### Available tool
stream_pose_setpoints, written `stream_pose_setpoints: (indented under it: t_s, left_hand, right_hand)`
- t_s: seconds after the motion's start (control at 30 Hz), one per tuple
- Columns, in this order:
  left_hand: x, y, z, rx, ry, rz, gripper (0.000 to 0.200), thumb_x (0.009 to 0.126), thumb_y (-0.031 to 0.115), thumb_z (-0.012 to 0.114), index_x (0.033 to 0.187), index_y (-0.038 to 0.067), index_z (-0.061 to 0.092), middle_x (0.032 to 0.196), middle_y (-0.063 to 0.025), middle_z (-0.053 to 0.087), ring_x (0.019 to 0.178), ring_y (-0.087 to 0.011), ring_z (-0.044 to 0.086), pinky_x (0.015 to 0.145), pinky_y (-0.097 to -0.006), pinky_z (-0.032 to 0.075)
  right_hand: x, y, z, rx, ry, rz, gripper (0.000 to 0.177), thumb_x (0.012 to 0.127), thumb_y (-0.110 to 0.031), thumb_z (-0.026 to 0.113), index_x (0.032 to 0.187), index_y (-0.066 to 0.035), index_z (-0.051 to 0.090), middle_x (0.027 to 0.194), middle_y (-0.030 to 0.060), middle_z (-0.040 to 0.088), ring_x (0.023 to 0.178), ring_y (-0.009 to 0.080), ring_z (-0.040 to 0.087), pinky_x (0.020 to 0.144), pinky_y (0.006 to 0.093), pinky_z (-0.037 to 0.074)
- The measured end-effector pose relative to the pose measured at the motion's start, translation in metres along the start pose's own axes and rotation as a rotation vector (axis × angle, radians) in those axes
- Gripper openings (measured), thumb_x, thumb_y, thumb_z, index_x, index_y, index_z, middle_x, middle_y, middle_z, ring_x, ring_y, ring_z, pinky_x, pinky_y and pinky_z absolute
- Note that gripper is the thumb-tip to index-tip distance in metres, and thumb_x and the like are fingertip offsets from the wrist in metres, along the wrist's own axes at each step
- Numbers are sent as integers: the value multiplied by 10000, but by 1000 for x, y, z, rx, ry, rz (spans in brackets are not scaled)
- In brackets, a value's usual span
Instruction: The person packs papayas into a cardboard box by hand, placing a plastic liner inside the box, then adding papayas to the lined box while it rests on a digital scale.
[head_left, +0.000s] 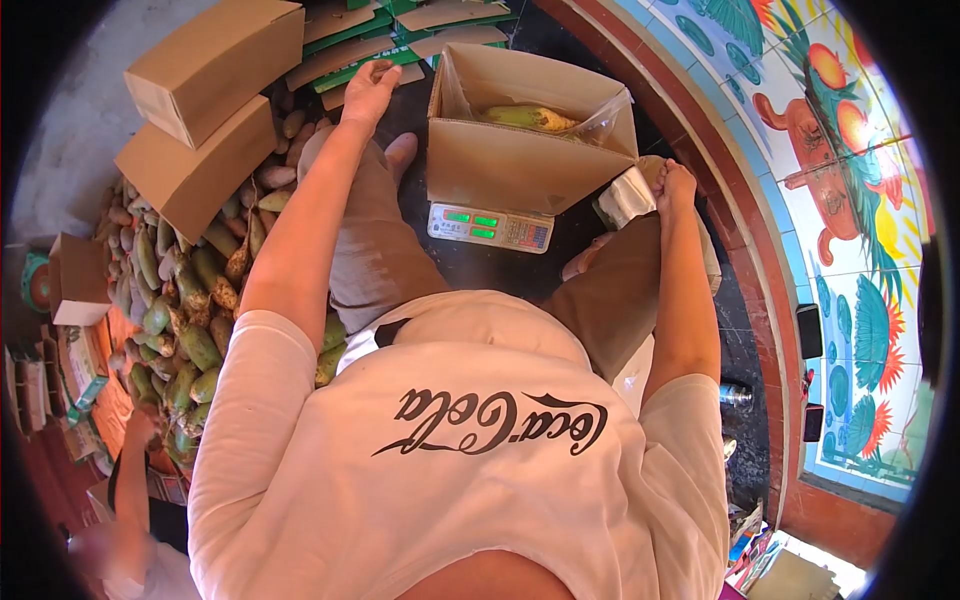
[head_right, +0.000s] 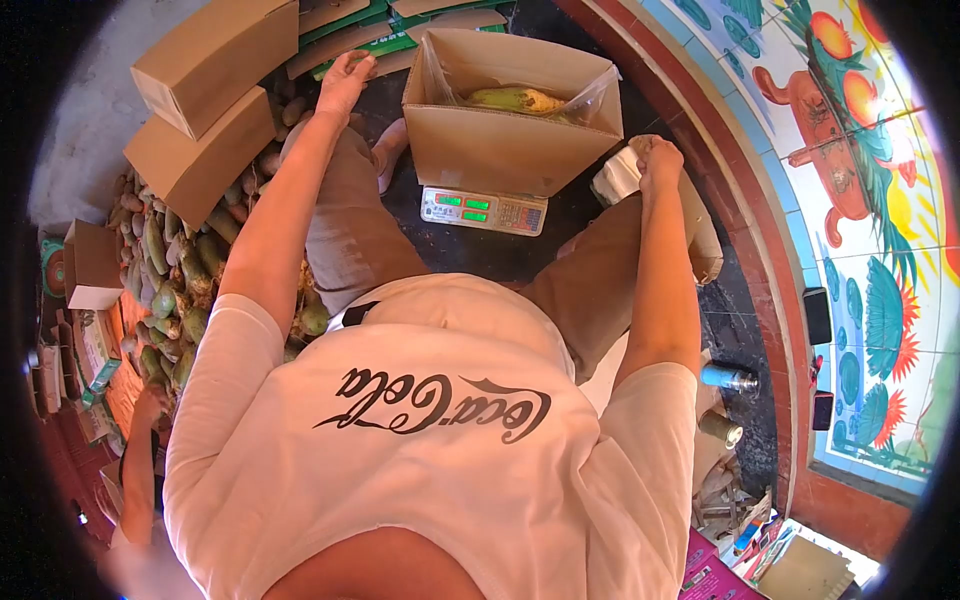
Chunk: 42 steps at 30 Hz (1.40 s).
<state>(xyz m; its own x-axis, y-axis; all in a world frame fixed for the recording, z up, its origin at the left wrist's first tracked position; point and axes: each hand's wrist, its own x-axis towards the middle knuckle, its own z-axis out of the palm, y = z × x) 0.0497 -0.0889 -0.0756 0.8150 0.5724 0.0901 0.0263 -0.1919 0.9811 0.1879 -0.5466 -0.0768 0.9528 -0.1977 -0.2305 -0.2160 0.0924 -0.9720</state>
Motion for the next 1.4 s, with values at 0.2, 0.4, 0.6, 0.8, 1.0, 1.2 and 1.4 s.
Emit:
stream_pose_setpoints:
  t_s: [0.2, 0.4, 0.6, 0.8, 1.0, 1.2, 1.4]
  left_hand:
    - [0, -2, -8, -62, -37, -19, 391, 898, 327, 547, 1178, 55, 523, 1079, -84, 620, 998, -191, 584, 858, -320, 428]
    - [1, -6, 2, -52, -25, -4, 419, 873, 358, 567, 1131, 28, 554, 986, -85, 627, 888, -175, 583, 803, -300, 437]
    - [4, -2, 16, 15, -162, -126, 492, 889, 443, 520, 1180, 47, 522, 1104, -89, 593, 992, -195, 557, 828, -336, 423]
    - [44, -26, 45, 298, -192, -128, 557, 841, 377, 590, 1246, 15, 473, 1159, -157, 563, 1068, -266, 534, 911, -336, 408]
    - [50, -42, 71, 588, -339, -67, 485, 821, 242, 515, 1219, -23, 437, 1237, -260, 490, 1158, -396, 468, 984, -429, 371]
    - [35, -15, 68, 715, -347, -142, 399, 843, 172, 400, 1199, -5, 430, 1219, -243, 502, 1138, -386, 486, 971, -447, 377]
    - [24, -4, 72, 808, -376, -92, 421, 847, 177, 401, 1231, 5, 412, 1212, -231, 511, 1125, -372, 502, 962, -437, 388]
  right_hand:
    - [-7, -13, 3, 36, -35, 30, 123, 898, -65, 465, 923, -39, 582, 673, 11, 567, 564, 92, 520, 481, 219, 412]
    - [7, -40, 16, -154, -97, -119, 102, 879, -121, 548, 897, -40, 607, 677, 12, 596, 538, 89, 533, 463, 199, 417]
    - [30, -40, 36, -763, -25, -291, 254, 852, -274, 606, 806, -25, 635, 696, 82, 627, 571, 181, 592, 553, 311, 475]
    - [50, -15, 137, -1010, -428, -754, 280, 799, -317, 592, 959, -98, 663, 933, 175, 645, 905, 348, 607, 796, 417, 472]
    - [-24, 45, 288, -939, -774, -875, 319, 806, -320, 605, 997, -67, 638, 943, 195, 634, 896, 352, 607, 786, 430, 476]
    - [-46, 62, 337, -834, -454, -861, 192, 832, -223, 536, 794, -41, 587, 817, 174, 626, 740, 377, 605, 666, 468, 483]
    - [-41, 61, 330, -759, -342, -770, 204, 845, -224, 503, 785, -50, 590, 784, 185, 620, 721, 384, 603, 661, 474, 477]
